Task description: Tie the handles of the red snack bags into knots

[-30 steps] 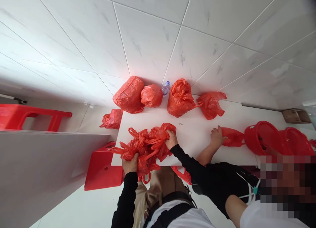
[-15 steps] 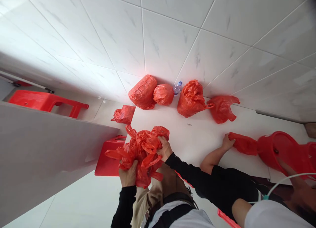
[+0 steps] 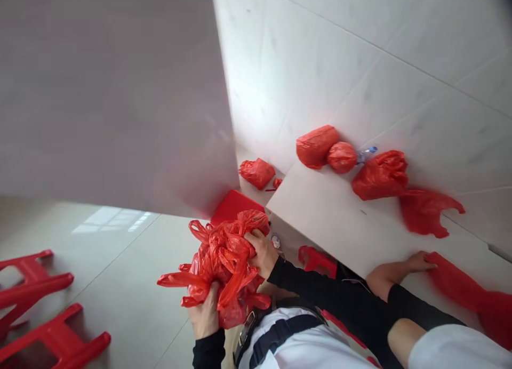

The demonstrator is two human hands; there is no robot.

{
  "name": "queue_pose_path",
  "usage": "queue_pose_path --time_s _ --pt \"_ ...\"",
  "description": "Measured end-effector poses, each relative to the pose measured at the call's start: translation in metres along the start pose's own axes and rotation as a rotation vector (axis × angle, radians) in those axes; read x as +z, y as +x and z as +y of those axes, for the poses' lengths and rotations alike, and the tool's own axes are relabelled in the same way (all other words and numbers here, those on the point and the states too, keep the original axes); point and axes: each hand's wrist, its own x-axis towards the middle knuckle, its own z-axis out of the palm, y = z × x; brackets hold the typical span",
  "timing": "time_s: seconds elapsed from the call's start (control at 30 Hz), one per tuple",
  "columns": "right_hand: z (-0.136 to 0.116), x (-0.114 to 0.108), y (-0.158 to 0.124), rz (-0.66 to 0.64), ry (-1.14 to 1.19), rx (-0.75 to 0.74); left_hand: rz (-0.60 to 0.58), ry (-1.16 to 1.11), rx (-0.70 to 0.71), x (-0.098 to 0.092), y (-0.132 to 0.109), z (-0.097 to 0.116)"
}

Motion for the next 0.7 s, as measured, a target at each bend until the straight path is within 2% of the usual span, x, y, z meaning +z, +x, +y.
queue_pose_path --time_s 0.13,0.27,0.43,0.57,0.7 --pt "-0.042 0.06 -0.007 -0.123 -0.043 -0.081 0.1 -0.152 -0.076 -0.063 0.0 -0.03" --pt "-0.079 0.118 -0.011 -0.231 -0.041 -0.15 0.204 -0.28 -0.08 -0.122 0.007 -0.047" --pt "-0.115 0.179 0.001 -0.365 -0.047 -0.221 0.331 -0.358 -0.086 -0.175 0.026 -0.06" --pt "-0.137 0.223 0.027 -0.418 -0.045 -0.223 0.382 -0.341 -0.166 -0.204 0.058 -0.066" --pt "-0.152 0.279 0.064 -0.441 0.002 -0.196 0.423 -0.246 -0.223 -0.236 0.113 -0.071"
